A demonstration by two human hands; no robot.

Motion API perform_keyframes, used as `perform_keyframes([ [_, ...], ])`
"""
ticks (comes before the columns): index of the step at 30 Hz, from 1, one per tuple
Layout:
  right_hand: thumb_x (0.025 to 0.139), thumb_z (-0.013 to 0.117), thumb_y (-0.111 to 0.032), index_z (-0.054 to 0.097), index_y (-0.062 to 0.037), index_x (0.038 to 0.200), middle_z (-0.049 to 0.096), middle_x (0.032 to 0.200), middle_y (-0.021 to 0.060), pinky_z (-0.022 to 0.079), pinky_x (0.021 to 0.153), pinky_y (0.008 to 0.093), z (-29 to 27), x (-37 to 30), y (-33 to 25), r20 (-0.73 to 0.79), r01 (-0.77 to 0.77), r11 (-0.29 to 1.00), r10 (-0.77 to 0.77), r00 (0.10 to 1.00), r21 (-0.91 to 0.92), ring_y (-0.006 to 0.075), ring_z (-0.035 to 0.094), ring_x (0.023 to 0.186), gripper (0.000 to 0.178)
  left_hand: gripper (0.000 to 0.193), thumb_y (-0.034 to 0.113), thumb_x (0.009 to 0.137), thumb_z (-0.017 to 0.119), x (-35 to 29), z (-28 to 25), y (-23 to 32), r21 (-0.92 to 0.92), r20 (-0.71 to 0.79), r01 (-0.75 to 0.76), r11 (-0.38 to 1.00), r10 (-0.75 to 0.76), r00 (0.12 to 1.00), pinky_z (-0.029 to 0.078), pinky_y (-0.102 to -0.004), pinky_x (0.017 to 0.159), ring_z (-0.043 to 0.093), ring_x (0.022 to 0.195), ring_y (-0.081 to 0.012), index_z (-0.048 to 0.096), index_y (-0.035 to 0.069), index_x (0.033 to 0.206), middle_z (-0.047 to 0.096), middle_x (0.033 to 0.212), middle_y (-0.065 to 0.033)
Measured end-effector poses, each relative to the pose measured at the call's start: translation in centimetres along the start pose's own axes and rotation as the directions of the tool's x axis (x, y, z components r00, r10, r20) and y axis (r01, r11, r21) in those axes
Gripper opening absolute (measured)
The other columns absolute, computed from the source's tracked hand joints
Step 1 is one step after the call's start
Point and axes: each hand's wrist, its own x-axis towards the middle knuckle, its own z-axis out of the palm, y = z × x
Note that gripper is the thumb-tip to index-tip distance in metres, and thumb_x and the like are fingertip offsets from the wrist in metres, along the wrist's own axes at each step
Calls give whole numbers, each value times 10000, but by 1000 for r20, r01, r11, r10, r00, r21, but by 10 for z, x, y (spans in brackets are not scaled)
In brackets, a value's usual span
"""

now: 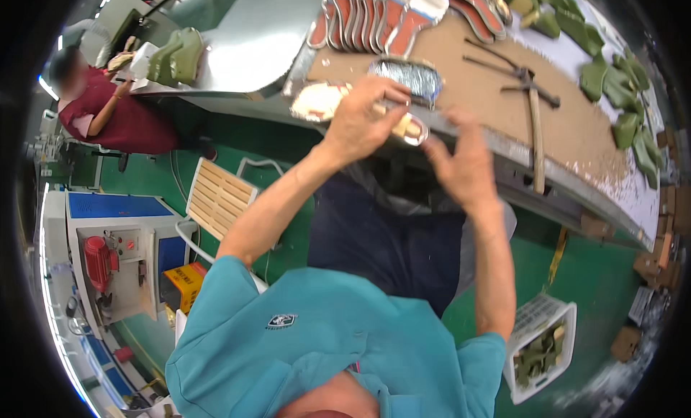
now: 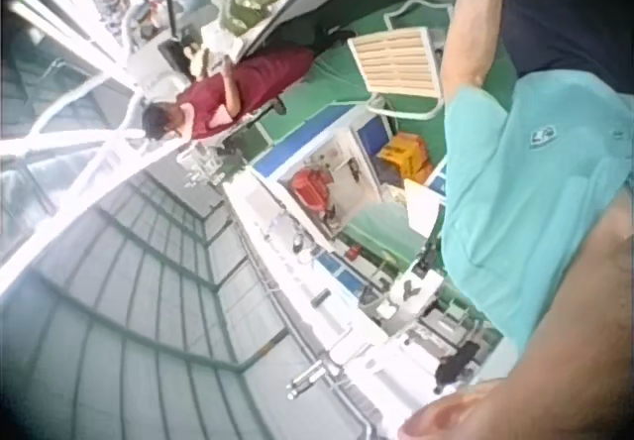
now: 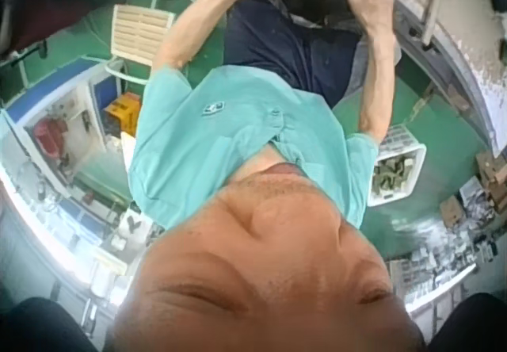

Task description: Manually assembling shoe components by attaching insoles to shoe lasts and using a hammer to secure them.

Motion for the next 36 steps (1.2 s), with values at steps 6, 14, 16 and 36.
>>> perform_keyframes([
  [6,909,562,-256,506,-60,1202,570,1101,173,453,858,430,-72,-3,73,-203,-196,735,81,976,-649,357,560,1000,357,98,76,783,684,-5,-5,11,26,257,288,957,-285,924,489,-335,773,617,950,-256,675,52,878,656,932,-84],
  [14,947,415,-135,408,-104,1330,555,982,228,469,779,478,-103,-16,136,-71,-331,718,368,927,-612,380,582,840,385,92,166,761,678,-4,0,1,180,377,-85,980,11,926,466,-386,784,612,884,-269,692,81,792,672,875,-63],
  [16,957,410,-143,391,-104,1351,547,909,194,470,758,445,-96,-20,119,-179,-375,818,329,927,-435,325,576,802,396,80,134,777,662,-5,-3,0,198,398,-51,979,-33,917,476,-370,785,620,897,-252,671,60,807,674,884,-59],
  [36,893,564,5,472,-25,1308,636,1088,134,465,799,264,-62,-51,-40,58,37,995,-32,998,-88,129,563,807,426,87,144,711,710,-3,0,5,251,310,-130,959,48,950,464,-382,748,617,807,-249,662,75,733,645,752,-59],
])
